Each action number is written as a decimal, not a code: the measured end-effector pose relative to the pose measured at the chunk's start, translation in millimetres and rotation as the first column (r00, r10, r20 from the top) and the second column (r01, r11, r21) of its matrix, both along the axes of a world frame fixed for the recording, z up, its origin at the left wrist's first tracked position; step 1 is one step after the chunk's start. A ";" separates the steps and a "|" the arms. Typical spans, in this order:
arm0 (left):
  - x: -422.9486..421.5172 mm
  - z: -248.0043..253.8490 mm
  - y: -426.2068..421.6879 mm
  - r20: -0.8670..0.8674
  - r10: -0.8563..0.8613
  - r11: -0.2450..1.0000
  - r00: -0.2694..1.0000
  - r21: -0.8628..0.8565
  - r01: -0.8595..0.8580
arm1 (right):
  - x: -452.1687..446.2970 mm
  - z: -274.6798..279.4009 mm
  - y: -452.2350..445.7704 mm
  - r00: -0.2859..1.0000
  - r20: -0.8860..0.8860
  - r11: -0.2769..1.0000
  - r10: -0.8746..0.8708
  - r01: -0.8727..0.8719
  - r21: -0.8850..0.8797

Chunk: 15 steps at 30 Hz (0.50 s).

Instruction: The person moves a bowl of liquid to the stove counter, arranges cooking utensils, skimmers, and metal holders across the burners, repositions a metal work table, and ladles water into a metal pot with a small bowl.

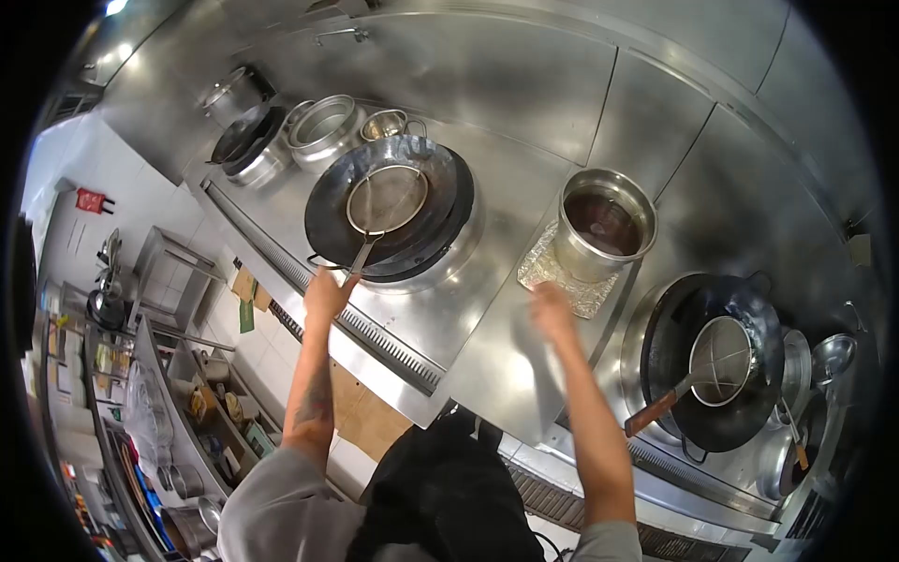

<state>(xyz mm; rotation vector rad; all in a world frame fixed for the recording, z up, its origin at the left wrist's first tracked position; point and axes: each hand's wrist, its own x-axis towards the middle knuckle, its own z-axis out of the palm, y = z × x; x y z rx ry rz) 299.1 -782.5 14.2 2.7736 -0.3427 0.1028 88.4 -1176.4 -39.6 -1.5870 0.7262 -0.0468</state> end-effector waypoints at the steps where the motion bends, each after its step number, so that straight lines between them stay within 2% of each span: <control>1: 13.8 -25.2 32.5 -0.376 0.122 0.989 0.918 0.119 -0.083 | -1.5 16.4 44.2 0.987 0.079 0.973 0.138 -0.150 0.175; 2: -9.0 -17.4 39.5 -0.677 -0.118 0.857 0.727 -0.439 -0.270 | 3.8 45.1 82.9 0.965 0.028 0.926 0.262 -0.259 0.275; 3: -23.7 -45.3 38.3 -0.577 -0.188 0.639 0.795 -0.687 -0.347 | 15.4 47.9 107.5 0.888 0.007 0.845 0.459 -0.439 0.306; 5: -52.9 -39.2 14.1 -0.473 -0.160 0.576 0.866 -0.757 -0.307 | 35.5 46.4 160.9 0.877 0.026 0.805 0.480 -0.452 0.384; 6: -71.3 -32.8 3.2 -0.325 -0.111 0.660 0.939 -0.731 -0.175 | 41.1 52.3 185.3 0.887 0.008 0.788 0.461 -0.414 0.456; 7: -92.5 -28.5 -8.2 -0.244 -0.113 0.683 0.963 -0.723 -0.103 | 47.8 54.9 201.4 0.884 0.087 0.736 0.459 -0.434 0.519; 8: -119.9 -19.5 -19.7 -0.250 -0.224 0.636 0.942 -0.770 -0.053 | 52.4 53.7 216.5 0.882 0.163 0.681 0.442 -0.448 0.579; 9: -146.4 -6.5 -29.5 -0.241 -0.347 0.574 0.906 -0.819 0.002 | 59.2 47.9 234.6 0.948 0.225 0.707 0.227 -0.319 0.631; 10: -172.5 11.4 -31.9 -0.347 -0.399 0.616 0.849 -0.787 -0.032 | 65.2 43.8 238.3 0.960 0.279 0.713 -0.024 -0.179 0.677; 11: -197.7 24.5 -25.2 -0.447 -0.446 0.663 0.776 -0.747 -0.049 | 58.6 58.8 233.1 0.954 0.264 0.793 -0.141 -0.051 0.606; 13: -226.5 19.1 20.1 -0.278 -0.578 0.546 0.767 -0.830 0.111 | 39.2 73.8 193.0 0.909 0.333 0.805 -0.250 0.004 0.593; 14: -231.8 18.0 52.3 -0.268 -0.615 0.504 0.742 -0.857 0.109 | 23.5 87.5 172.0 0.908 0.292 0.837 -0.301 0.105 0.537; 15: -229.2 -19.9 99.4 -0.374 -0.575 0.540 0.728 -0.842 -0.006 | 5.5 99.2 148.4 0.902 0.255 0.857 -0.347 0.194 0.478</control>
